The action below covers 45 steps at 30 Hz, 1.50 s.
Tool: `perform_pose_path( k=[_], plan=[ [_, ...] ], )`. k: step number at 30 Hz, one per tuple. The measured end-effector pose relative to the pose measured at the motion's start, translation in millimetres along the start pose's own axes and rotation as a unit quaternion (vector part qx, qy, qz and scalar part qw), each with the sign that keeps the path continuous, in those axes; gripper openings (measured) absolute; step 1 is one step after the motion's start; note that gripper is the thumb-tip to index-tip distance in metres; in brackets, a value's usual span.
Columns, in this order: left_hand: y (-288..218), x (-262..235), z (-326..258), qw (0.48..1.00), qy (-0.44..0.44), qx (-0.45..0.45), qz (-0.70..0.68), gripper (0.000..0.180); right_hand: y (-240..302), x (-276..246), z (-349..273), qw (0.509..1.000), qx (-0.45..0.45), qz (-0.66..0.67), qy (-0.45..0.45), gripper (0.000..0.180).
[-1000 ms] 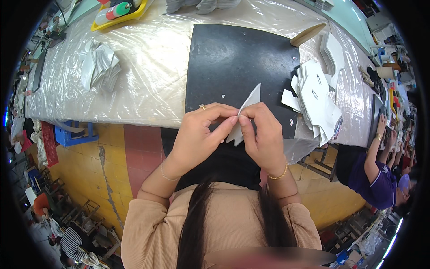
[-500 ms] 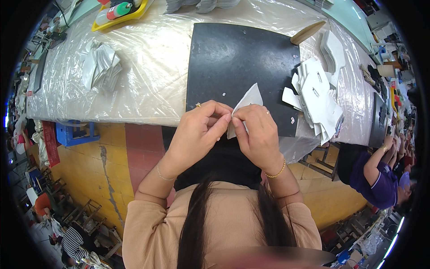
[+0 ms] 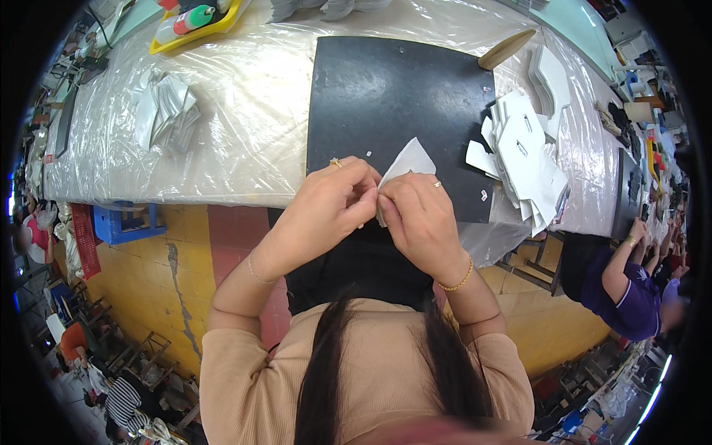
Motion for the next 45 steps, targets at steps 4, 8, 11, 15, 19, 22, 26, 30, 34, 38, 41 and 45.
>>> perform_pose_path(
  k=[4, 8, 11, 15, 19, 22, 26, 30, 34, 38, 41, 45],
  plan=[
    [3.4, 1.6, 1.7, 0.999, -0.015, 0.001, -0.038, 0.006, -1.7, 1.4, -0.3, 1.0, 0.006, 0.008, 0.002, 0.016],
    [7.3, 4.9, 1.2, 0.995, -0.041, -0.012, -0.092, 0.006, -5.6, 1.4, 0.3, 0.999, 0.01, 0.042, -0.011, 0.016],
    [9.4, 4.9, 2.1, 0.995, -0.056, 0.01, -0.085, 0.006, -9.8, 1.4, 0.5, 0.996, 0.02, 0.085, -0.023, 0.017],
    [15.2, 6.6, 1.6, 0.99, -0.059, -0.002, -0.13, 0.008, -14.7, 2.0, -1.8, 0.987, 0.069, 0.145, -0.021, 0.016],
    [19.4, 9.4, 1.2, 0.975, -0.063, -0.007, -0.215, 0.007, -18.9, 0.0, -5.0, 0.975, 0.115, 0.191, 0.003, 0.014],
    [21.4, 8.3, -0.8, 0.952, -0.09, -0.017, -0.291, 0.01, -26.9, -5.0, -5.4, 0.938, 0.183, 0.295, -0.009, 0.012],
    [25.4, 5.1, -0.1, 0.942, -0.07, -0.06, -0.323, 0.018, -23.9, -6.5, -3.1, 0.961, 0.145, 0.234, -0.004, 0.008],
    [23.9, 0.3, 2.4, 0.971, -0.015, -0.042, -0.236, 0.014, -17.3, 0.1, 0.4, 0.98, 0.096, 0.173, -0.006, 0.009],
    [17.5, -5.5, 0.4, 0.987, 0.011, -0.056, -0.149, 0.012, -13.0, 1.8, 0.8, 0.987, 0.066, 0.143, -0.016, 0.013],
    [9.0, -9.4, 1.4, 0.991, 0.027, -0.063, -0.117, 0.009, -10.5, 2.3, 1.1, 0.993, 0.029, 0.113, -0.016, 0.015],
    [4.2, -9.4, 2.5, 0.996, 0.019, -0.04, -0.08, 0.008, -9.7, 4.2, 1.9, 0.995, 0.014, 0.09, -0.028, 0.017],
    [3.4, -5.7, 2.6, 1.0, -0.002, 0.001, 0.023, 0.007, -9.8, 7.1, 3.1, 0.997, 0.0, 0.067, -0.034, 0.018]
  ],
)
Point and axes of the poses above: each hand's wrist, its own z-axis towards the middle knuckle, its own x-axis out of the palm, y = z × x, the point moved 3 cm from there along z, towards the middle knuckle, and after that the axes turned 5 degrees about x, right-handed, at the moved point
